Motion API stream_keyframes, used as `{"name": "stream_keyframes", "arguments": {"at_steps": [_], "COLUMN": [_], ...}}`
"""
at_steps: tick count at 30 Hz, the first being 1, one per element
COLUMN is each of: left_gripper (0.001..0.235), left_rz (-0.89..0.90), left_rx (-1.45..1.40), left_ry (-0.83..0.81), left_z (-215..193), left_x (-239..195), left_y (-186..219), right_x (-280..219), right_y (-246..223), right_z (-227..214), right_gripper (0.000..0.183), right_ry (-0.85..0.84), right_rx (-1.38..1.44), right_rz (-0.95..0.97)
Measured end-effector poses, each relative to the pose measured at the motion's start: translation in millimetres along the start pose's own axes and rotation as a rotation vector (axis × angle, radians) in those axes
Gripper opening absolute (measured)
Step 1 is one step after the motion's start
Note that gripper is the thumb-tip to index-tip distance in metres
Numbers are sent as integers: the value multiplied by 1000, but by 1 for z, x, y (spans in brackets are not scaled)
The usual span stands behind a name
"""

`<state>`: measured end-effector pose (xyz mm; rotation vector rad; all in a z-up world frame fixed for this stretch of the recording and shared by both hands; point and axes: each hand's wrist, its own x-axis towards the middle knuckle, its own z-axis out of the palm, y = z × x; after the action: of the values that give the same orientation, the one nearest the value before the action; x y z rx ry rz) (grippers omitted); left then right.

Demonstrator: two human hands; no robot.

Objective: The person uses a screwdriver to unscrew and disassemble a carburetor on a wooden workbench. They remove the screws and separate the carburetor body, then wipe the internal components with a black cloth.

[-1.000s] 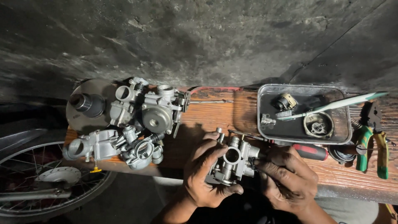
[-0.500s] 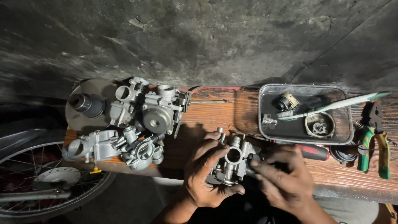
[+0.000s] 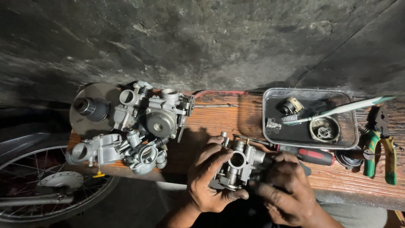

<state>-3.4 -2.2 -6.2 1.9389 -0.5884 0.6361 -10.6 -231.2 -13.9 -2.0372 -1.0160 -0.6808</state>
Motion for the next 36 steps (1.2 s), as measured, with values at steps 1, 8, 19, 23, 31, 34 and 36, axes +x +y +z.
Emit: {"name": "stream_keyframes", "arguments": {"at_steps": [1, 8, 19, 23, 31, 34, 36], "left_gripper": [71, 71, 71, 72, 73, 79, 89], "left_rz": [0, 9, 18, 3, 24, 5, -14], "left_rx": [2, -5, 15, 10, 7, -4, -96], "left_ry": [0, -11, 33, 2, 13, -42, -115], "left_z": [0, -2, 4, 1, -3, -12, -16], "left_x": [2, 5, 0, 0, 3, 8, 12], "left_y": [-1, 2, -2, -1, 0, 3, 3], "right_x": [5, 11, 4, 5, 26, 19, 19], "right_y": [0, -1, 0, -5, -12, -12, -8], "right_z": [-2, 3, 6, 1, -1, 2, 4], "right_gripper": [41, 31, 34, 29, 29, 23, 29], "right_ry": [1, 1, 112, 46, 144, 295, 399], "right_rx": [1, -32, -70, -17, 67, 77, 76], "right_rz": [-1, -67, 59, 41, -11, 143, 76]}}
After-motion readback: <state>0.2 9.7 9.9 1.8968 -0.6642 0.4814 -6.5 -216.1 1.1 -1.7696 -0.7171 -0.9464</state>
